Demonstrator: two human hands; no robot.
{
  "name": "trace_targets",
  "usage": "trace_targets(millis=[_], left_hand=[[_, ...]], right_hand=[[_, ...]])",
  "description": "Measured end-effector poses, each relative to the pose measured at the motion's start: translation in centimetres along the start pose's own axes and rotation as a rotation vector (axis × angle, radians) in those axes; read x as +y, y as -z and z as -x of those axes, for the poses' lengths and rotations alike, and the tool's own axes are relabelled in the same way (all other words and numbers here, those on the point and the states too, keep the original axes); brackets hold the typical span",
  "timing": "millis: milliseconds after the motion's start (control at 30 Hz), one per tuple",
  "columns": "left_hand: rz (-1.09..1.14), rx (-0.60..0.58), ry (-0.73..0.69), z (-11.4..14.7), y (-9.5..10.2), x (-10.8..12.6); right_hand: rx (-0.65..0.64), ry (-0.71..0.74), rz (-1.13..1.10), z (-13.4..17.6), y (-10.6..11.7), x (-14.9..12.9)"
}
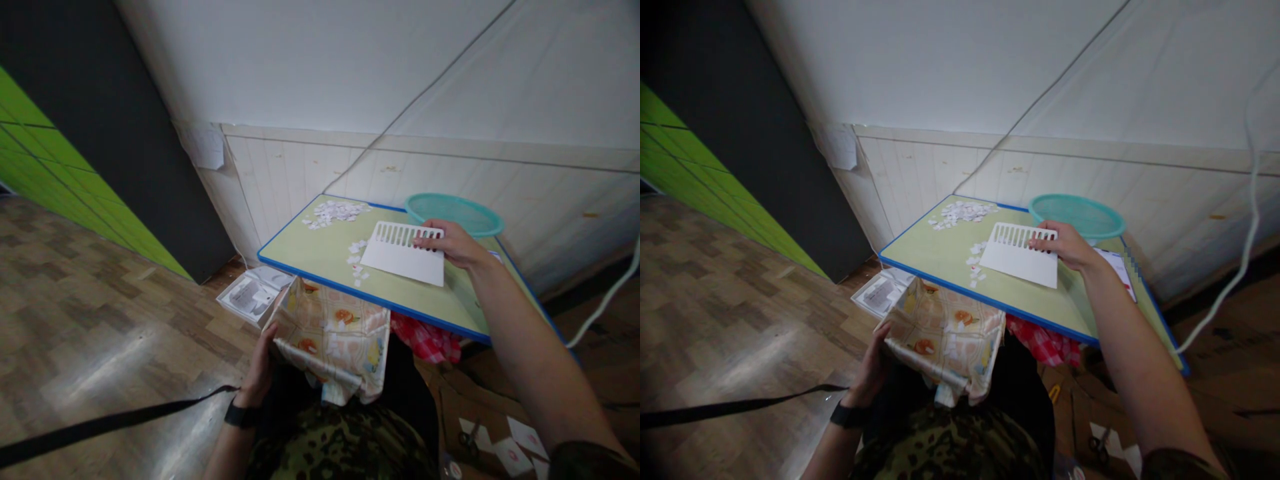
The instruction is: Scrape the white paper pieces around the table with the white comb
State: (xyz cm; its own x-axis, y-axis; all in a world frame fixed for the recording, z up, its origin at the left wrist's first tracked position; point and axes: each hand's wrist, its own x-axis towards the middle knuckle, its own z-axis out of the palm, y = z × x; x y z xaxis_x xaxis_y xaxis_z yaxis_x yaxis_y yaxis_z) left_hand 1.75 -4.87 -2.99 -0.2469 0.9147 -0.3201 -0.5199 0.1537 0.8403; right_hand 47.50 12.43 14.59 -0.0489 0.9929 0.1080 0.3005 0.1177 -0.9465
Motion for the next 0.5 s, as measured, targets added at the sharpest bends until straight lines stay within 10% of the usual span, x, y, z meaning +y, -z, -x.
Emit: trace_targets(millis=[500], left_hand=[[0.009, 0.004, 0.016, -0.2, 0.0, -0.1]], right_hand=[[-0.163, -0.016, 0.047, 0.4, -1.6, 0.0]])
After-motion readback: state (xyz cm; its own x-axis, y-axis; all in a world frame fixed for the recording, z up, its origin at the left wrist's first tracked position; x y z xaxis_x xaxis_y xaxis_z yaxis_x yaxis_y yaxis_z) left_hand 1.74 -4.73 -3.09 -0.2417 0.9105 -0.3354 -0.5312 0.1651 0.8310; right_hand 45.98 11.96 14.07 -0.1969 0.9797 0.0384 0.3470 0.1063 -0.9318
